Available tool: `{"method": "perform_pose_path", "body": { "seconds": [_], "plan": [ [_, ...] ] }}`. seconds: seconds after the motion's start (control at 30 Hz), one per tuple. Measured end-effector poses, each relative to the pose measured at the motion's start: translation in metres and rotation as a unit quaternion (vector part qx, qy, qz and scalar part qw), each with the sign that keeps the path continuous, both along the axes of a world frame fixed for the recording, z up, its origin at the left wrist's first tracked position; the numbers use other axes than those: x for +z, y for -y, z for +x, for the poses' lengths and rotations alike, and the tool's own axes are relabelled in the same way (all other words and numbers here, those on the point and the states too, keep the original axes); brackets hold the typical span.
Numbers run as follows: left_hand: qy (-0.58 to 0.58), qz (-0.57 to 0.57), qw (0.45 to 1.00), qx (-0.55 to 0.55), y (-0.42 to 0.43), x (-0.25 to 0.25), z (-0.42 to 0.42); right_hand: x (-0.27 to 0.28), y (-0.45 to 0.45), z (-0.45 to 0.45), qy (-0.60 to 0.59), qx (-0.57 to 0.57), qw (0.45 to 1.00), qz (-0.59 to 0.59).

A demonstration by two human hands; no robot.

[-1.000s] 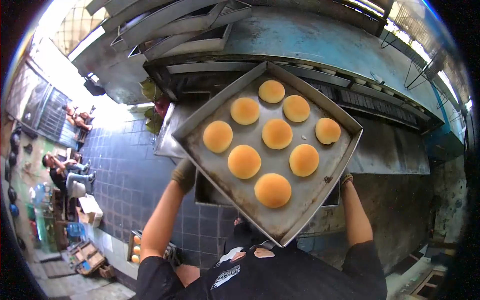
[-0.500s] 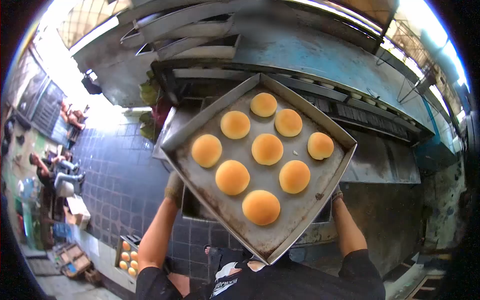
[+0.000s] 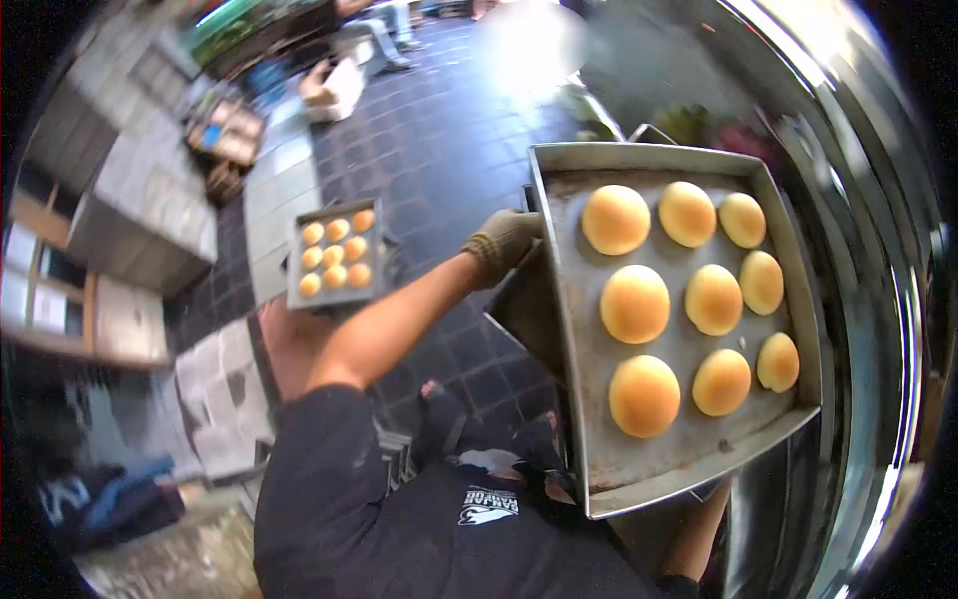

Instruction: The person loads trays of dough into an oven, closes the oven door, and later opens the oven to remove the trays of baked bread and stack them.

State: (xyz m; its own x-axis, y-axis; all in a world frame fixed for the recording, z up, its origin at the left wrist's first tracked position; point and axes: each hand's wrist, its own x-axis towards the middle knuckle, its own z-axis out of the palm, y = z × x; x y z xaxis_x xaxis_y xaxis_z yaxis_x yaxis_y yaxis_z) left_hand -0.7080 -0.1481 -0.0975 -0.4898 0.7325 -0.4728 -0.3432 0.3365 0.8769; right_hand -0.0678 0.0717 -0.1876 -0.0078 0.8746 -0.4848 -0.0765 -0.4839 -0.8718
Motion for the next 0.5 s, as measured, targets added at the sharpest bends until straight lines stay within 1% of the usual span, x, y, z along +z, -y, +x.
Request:
{"method": "perform_pose_path", "body": {
  "seconds": [0.03, 0.07, 0.1, 0.2, 0.23, 0.27, 0.33, 0.37, 0.4, 0.43, 0.47, 0.5],
  "plan": [
    [-0.121, -0.019, 0.991, -0.045, 0.027, -0.021, -0.035, 0.011, 0.018, -0.033, 0.009, 0.021, 1.000, -0.003],
    [-0.178, -0.032, 0.981, -0.065, 0.050, -0.022, -0.034, 0.026, 0.035, -0.057, 0.019, 0.051, 0.998, -0.008],
    [-0.234, -0.045, 0.968, -0.083, 0.072, -0.022, -0.033, 0.030, 0.038, -0.042, 0.022, 0.069, 0.997, -0.016],
    [-0.274, -0.017, 0.961, -0.021, 0.170, 0.008, -0.102, 0.054, 0.054, -0.157, 0.046, 0.170, 0.984, -0.026],
    [-0.342, -0.050, 0.938, -0.026, 0.200, 0.015, -0.127, 0.058, 0.061, -0.201, 0.055, 0.208, 0.976, -0.031],
    [-0.346, -0.046, 0.937, -0.002, 0.227, 0.014, -0.145, 0.059, 0.063, -0.244, 0.064, 0.245, 0.967, -0.037],
    [-0.279, 0.040, 0.956, 0.081, 0.289, 0.000, -0.159, 0.065, 0.085, -0.310, 0.078, 0.309, 0.947, -0.040],
    [-0.284, 0.044, 0.952, 0.102, 0.314, -0.018, -0.180, 0.059, 0.083, -0.365, 0.088, 0.348, 0.932, -0.044],
    [-0.487, -0.164, 0.858, -0.021, 0.339, -0.047, -0.209, 0.053, 0.091, -0.408, 0.098, 0.382, 0.918, -0.048],
    [-0.650, -0.342, 0.665, -0.135, 0.365, -0.076, -0.238, 0.037, 0.090, -0.461, 0.104, 0.417, 0.902, -0.053],
    [-0.567, -0.279, 0.775, -0.003, 0.380, -0.075, -0.237, 0.013, 0.076, -0.511, 0.113, 0.454, 0.882, -0.056],
    [-0.480, -0.179, 0.847, 0.140, 0.395, -0.072, -0.235, 0.002, 0.088, -0.561, 0.121, 0.486, 0.863, -0.059]
  ]
}}
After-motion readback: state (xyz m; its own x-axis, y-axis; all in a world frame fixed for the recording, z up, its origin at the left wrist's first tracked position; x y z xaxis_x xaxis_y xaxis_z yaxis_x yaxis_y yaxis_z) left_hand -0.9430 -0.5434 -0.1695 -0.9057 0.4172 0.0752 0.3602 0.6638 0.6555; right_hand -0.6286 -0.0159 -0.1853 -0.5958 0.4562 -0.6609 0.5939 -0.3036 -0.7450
